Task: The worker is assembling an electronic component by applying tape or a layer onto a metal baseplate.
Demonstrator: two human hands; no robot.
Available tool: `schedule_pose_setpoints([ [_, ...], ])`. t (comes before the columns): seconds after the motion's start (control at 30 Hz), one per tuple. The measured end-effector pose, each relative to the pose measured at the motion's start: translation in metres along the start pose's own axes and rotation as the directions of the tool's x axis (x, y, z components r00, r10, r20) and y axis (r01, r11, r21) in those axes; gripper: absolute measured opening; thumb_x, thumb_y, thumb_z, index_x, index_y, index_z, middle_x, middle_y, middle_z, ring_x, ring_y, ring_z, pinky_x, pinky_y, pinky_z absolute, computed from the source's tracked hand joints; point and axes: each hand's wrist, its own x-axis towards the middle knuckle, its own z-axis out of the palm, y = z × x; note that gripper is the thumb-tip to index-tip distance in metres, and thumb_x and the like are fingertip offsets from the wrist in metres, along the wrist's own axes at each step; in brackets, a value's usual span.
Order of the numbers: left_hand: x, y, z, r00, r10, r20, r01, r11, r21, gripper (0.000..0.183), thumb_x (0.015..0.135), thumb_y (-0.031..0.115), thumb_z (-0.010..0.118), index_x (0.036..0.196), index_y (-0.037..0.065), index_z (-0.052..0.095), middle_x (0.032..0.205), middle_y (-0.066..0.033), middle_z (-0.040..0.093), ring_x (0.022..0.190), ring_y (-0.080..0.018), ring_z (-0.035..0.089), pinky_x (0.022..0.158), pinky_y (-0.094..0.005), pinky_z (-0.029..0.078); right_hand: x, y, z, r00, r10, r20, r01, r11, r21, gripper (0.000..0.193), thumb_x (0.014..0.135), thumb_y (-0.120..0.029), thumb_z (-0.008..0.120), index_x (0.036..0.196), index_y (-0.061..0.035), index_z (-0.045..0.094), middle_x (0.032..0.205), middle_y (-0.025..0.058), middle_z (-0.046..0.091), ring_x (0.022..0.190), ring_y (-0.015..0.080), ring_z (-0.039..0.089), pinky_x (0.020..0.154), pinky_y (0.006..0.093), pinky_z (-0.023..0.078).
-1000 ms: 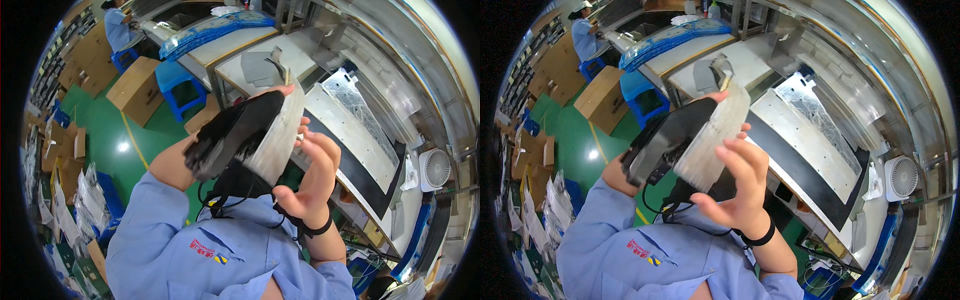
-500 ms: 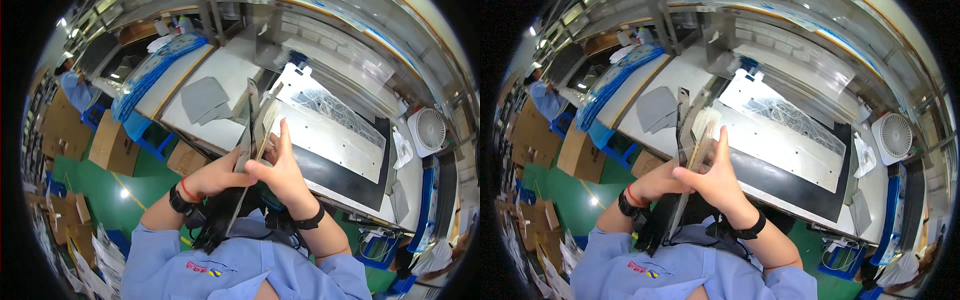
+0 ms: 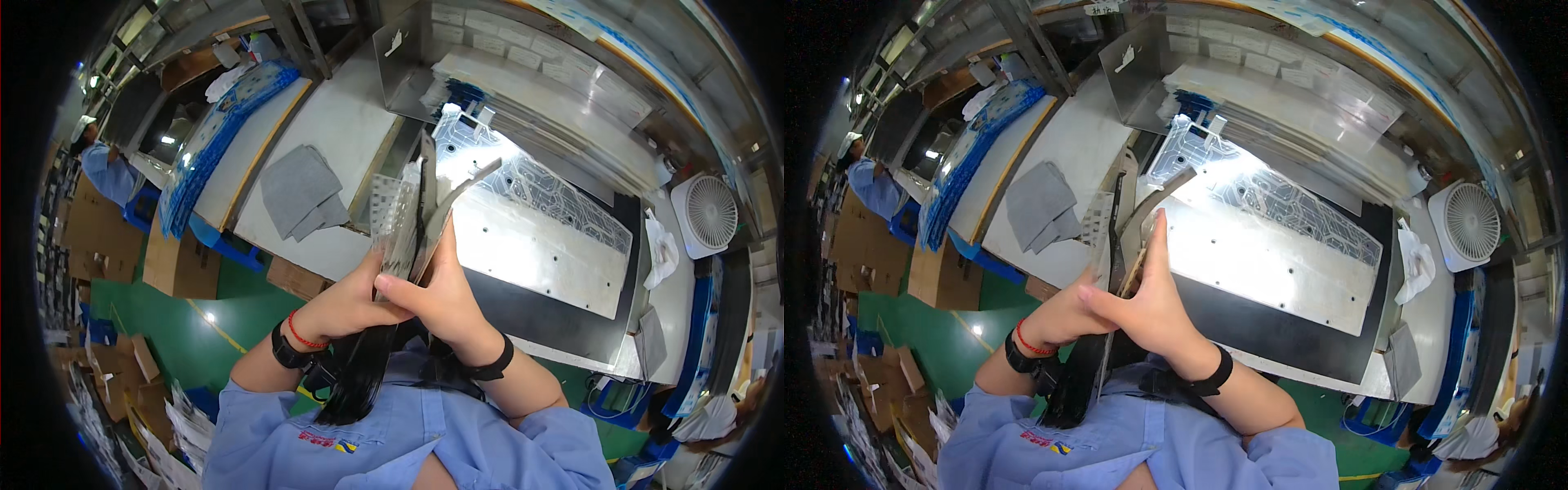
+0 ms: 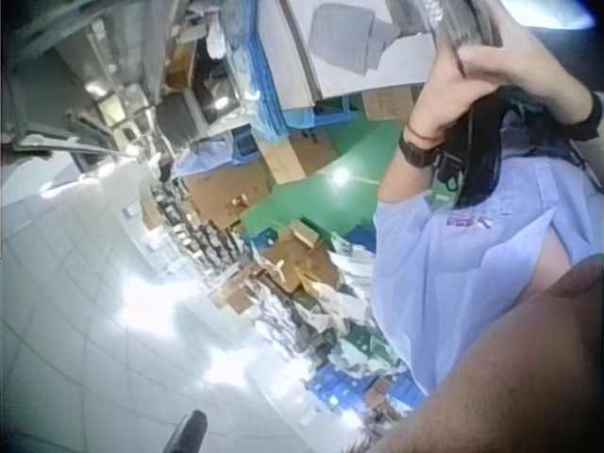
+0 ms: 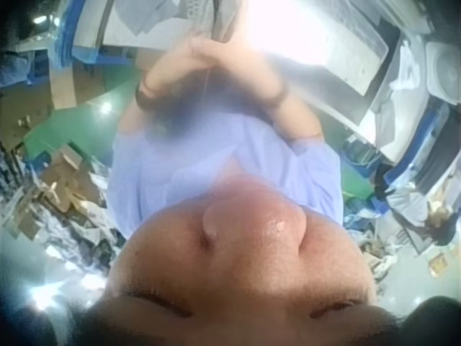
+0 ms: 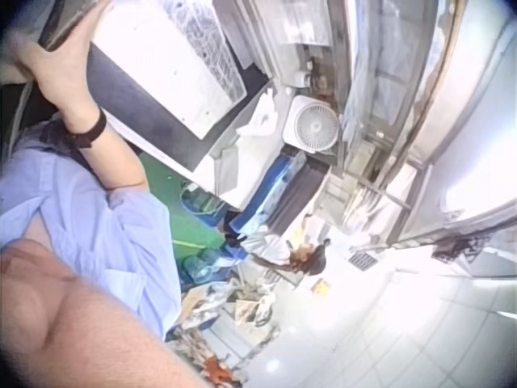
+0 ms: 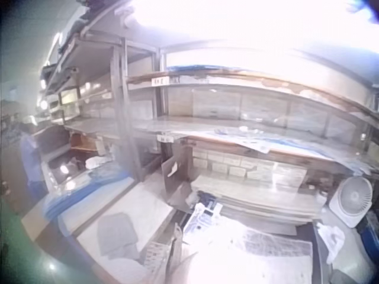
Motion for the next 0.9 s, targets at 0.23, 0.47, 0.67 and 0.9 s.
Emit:
schedule_pose_setpoints([
  [0.23,-0.004,0.001,-0.022,0.968,-0.240,0.072,0.250,0.912,-0.324,0.068,0.084,0.033,0.065,0.137,0.001,0.038,0.121,-0.0108,0.055,0.111,-0.0195,0.056,0.096,-0.0329,0.044,-0.004,-0.009,0.000,0.997,0.022,-0.075,-0.019,0.999,0.031,0.123,0.073,-0.027,0.079,0.148,-0.0041,-0.015,0.152,0.0305,0.010,0.141,0.0414,0.019,0.110,0.0481,0.026],
  [0.47,-0.027,0.052,-0.015,0.939,-0.279,-0.198,-0.007,0.564,-0.826,0.065,0.088,0.051,0.059,0.131,0.004,0.046,0.114,-0.0085,0.059,0.105,-0.0239,0.059,0.092,-0.0390,0.049,-0.002,-0.067,0.016,0.951,0.287,0.119,-0.281,0.958,-0.066,0.103,0.084,-0.032,0.068,0.150,-0.0033,-0.005,0.152,0.0296,0.010,0.140,0.0422,0.021,0.108,0.0492,0.029],
  [0.67,-0.058,0.142,-0.022,0.718,-0.553,-0.424,-0.298,0.306,-0.904,0.051,0.085,0.049,0.064,0.113,0.009,0.053,0.102,-0.0046,0.060,0.096,-0.0238,0.058,0.093,-0.0390,0.047,0.004,-0.115,0.072,0.930,0.250,0.267,-0.235,0.968,-0.088,0.103,0.082,-0.047,0.069,0.150,0.0002,0.008,0.151,0.0272,0.018,0.132,0.0398,0.036,0.107,0.0467,0.030],
  [0.9,-0.166,0.172,-0.052,0.718,-0.390,-0.577,-0.636,-0.030,-0.771,0.051,0.081,0.047,0.069,0.106,0.005,0.052,0.097,-0.0058,0.060,0.097,-0.0236,0.059,0.096,-0.0424,0.047,0.034,-0.160,0.189,0.722,-0.279,0.634,0.676,0.481,-0.558,0.104,0.061,-0.032,0.083,0.140,0.0042,0.028,0.144,0.0286,0.032,0.127,0.0452,0.039,0.104,0.0504,0.032],
])
